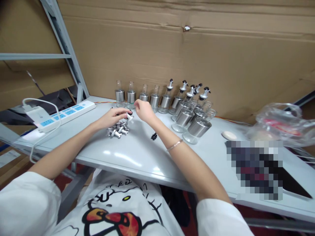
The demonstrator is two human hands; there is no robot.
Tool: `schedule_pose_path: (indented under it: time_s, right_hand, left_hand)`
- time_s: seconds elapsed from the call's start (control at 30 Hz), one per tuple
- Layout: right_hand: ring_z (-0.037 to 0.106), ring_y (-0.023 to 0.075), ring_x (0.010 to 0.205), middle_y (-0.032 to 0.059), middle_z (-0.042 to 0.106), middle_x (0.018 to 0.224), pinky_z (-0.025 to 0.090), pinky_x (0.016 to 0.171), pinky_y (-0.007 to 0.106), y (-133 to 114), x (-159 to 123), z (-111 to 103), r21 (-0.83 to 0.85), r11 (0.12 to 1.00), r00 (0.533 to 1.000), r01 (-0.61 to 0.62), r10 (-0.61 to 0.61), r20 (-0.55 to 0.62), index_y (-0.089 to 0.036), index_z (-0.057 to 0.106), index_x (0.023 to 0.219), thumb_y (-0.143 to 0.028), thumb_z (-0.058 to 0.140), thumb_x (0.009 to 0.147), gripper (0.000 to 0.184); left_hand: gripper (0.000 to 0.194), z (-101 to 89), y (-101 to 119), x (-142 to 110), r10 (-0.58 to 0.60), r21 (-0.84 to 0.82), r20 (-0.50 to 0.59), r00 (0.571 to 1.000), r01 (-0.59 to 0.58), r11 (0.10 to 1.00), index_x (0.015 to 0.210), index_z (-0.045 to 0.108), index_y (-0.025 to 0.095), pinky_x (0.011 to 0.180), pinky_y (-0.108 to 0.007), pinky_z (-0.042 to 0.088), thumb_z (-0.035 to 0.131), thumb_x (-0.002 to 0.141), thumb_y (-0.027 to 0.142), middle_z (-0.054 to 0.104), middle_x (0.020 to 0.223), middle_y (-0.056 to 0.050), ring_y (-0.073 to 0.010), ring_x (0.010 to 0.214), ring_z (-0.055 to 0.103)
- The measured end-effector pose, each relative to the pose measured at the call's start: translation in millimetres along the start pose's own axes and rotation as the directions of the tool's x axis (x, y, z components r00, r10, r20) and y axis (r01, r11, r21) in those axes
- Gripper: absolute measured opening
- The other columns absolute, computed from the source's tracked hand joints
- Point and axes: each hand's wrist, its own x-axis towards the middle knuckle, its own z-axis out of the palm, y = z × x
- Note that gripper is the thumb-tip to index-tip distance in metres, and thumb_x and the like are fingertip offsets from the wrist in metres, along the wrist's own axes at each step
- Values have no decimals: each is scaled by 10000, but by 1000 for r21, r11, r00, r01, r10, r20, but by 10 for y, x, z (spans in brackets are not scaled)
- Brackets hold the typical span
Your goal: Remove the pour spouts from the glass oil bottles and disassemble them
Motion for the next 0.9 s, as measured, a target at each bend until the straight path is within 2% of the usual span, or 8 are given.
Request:
schedule_pose_path:
  time_s: [0.2, 0.37, 0.57, 0.63, 0.73, 0.77, 0.8, 0.9]
  right_hand:
    - [643, 151, 761, 45, 697, 837, 491, 726, 255, 122, -518, -142, 259, 965, 993, 45, -13, -121, -149, 615, 977, -105, 480, 824, 209]
    - [642, 156, 754, 48, 692, 825, 491, 701, 261, 160, -622, -220, 310, 951, 984, 1, 54, -170, -145, 602, 962, -131, 494, 821, 179]
    - [643, 146, 816, 69, 680, 957, 500, 756, 280, -389, -1062, -443, 282, 913, 904, 294, -170, -393, -167, 575, 1041, -184, 439, 915, 187]
    - [636, 147, 836, 72, 680, 945, 499, 739, 278, -604, -1417, -475, 244, 848, 847, 470, -356, -396, -172, 570, 1066, -119, 432, 908, 216]
    - [630, 170, 764, 102, 693, 873, 495, 693, 310, -710, -1971, -486, 102, 617, 619, 780, -737, -272, -109, 595, 1009, -94, 460, 895, 177]
    - [625, 166, 731, 90, 693, 831, 496, 704, 309, -683, -2129, -493, 88, 586, 589, 805, -775, -228, -106, 610, 967, -114, 485, 902, 142]
    - [617, 158, 696, 83, 690, 793, 497, 709, 304, -636, -2268, -508, 90, 595, 601, 799, -782, -168, -93, 619, 946, -104, 484, 907, 141]
    - [605, 151, 641, 72, 668, 727, 495, 659, 284, -440, -2587, -597, 139, 775, 778, 616, -626, 43, -111, 620, 972, -102, 354, 954, 267]
  left_hand:
    - [326, 100, 31, 7, 82, 271, 210, 974, -139, 952, 987, 705, 195, 860, -357, 366, 413, 908, 316, 635, 783, -55, -221, 891, 512]
    - [311, 152, -18, -12, 37, 376, 259, 965, -136, 916, 851, 726, 223, 895, -368, 346, 444, 883, 351, 606, 920, -64, -233, 952, 497]
    - [308, 136, -44, -9, -14, 364, 297, 955, -99, 926, 867, 721, 204, 866, -349, 385, 454, 875, 356, 642, 944, -67, -230, 934, 544]
    - [299, 97, 36, -24, 5, 353, 246, 969, -94, 931, 895, 706, 196, 885, -363, 396, 452, 883, 354, 648, 972, -76, -234, 948, 557]
    - [300, 58, 310, -186, 121, 346, 89, 989, -145, 927, 984, 672, 202, 931, -397, 399, 420, 911, 345, 637, 1031, -87, -238, 1012, 552]
    - [295, 66, 430, -292, 169, 337, 36, 985, -171, 926, 991, 667, 208, 926, -403, 407, 415, 917, 343, 638, 1041, -88, -238, 1019, 552]
    - [286, 90, 550, -423, 212, 322, -23, 977, -193, 927, 976, 666, 214, 909, -403, 419, 415, 918, 337, 647, 1023, -88, -236, 1005, 560]
    - [267, 235, 815, -908, 283, 242, -143, 948, -244, 939, 895, 676, 250, 770, -388, 472, 412, 893, 292, 680, 831, -70, -215, 793, 598]
